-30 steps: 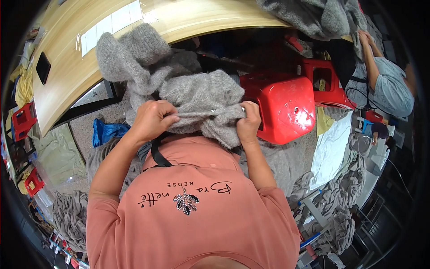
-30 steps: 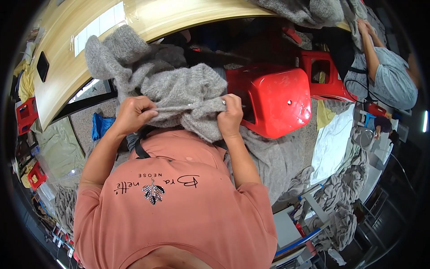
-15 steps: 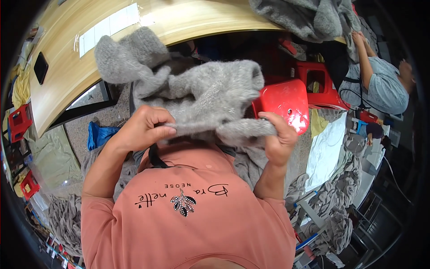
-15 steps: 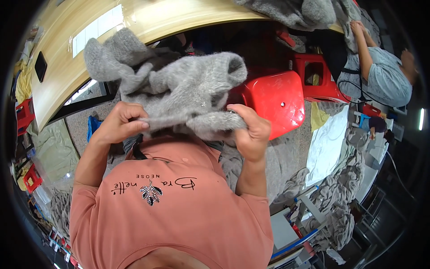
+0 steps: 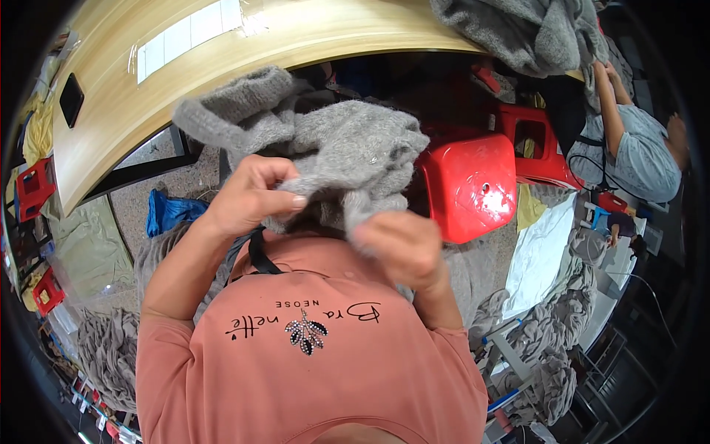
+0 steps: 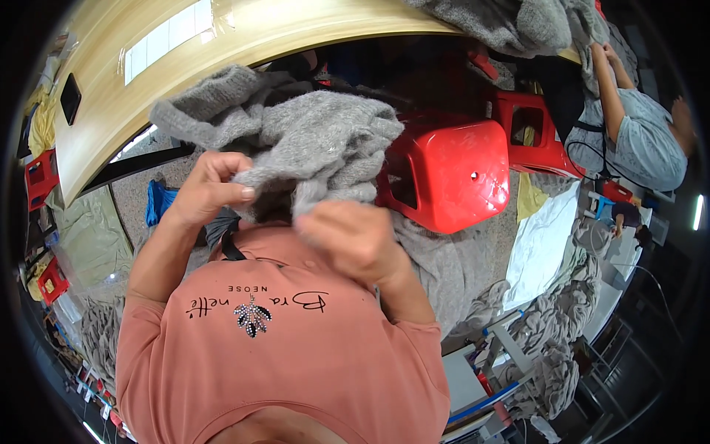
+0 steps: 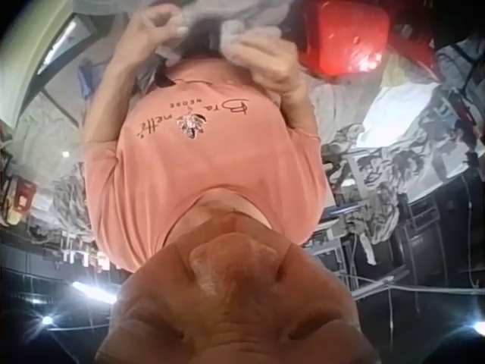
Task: The recorder is inspecting grey knitted garments at a factory workbench, turning them inside out to check quality.
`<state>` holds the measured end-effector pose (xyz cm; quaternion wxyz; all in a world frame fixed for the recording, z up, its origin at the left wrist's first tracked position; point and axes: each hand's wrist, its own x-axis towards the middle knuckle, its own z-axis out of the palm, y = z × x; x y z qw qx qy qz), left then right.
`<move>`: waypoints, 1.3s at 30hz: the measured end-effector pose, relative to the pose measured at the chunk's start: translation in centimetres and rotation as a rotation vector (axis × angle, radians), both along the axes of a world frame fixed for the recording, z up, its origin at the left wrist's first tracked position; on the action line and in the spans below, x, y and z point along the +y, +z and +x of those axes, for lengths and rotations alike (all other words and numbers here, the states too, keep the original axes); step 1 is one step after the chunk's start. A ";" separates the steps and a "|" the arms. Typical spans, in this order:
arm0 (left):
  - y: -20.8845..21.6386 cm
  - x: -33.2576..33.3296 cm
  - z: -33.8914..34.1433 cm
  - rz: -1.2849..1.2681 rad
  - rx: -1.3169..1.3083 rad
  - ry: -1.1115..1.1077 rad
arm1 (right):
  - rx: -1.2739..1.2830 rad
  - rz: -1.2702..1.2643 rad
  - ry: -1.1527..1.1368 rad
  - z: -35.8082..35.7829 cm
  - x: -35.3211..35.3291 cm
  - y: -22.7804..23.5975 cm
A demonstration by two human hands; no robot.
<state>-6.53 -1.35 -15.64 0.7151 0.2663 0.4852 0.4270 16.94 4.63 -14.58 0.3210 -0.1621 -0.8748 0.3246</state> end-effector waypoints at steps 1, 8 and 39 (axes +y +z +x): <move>0.2 0.4 0.6 -0.026 -0.006 -0.039 | -0.011 -0.016 0.103 -1.0 -0.7 0.6; 0.2 1.6 2.8 -0.030 -0.086 -0.154 | 0.149 0.160 -0.046 -3.2 -0.5 -0.9; -1.7 -1.5 2.5 0.533 0.801 0.135 | -0.248 -0.295 -0.073 -5.2 -0.6 -4.0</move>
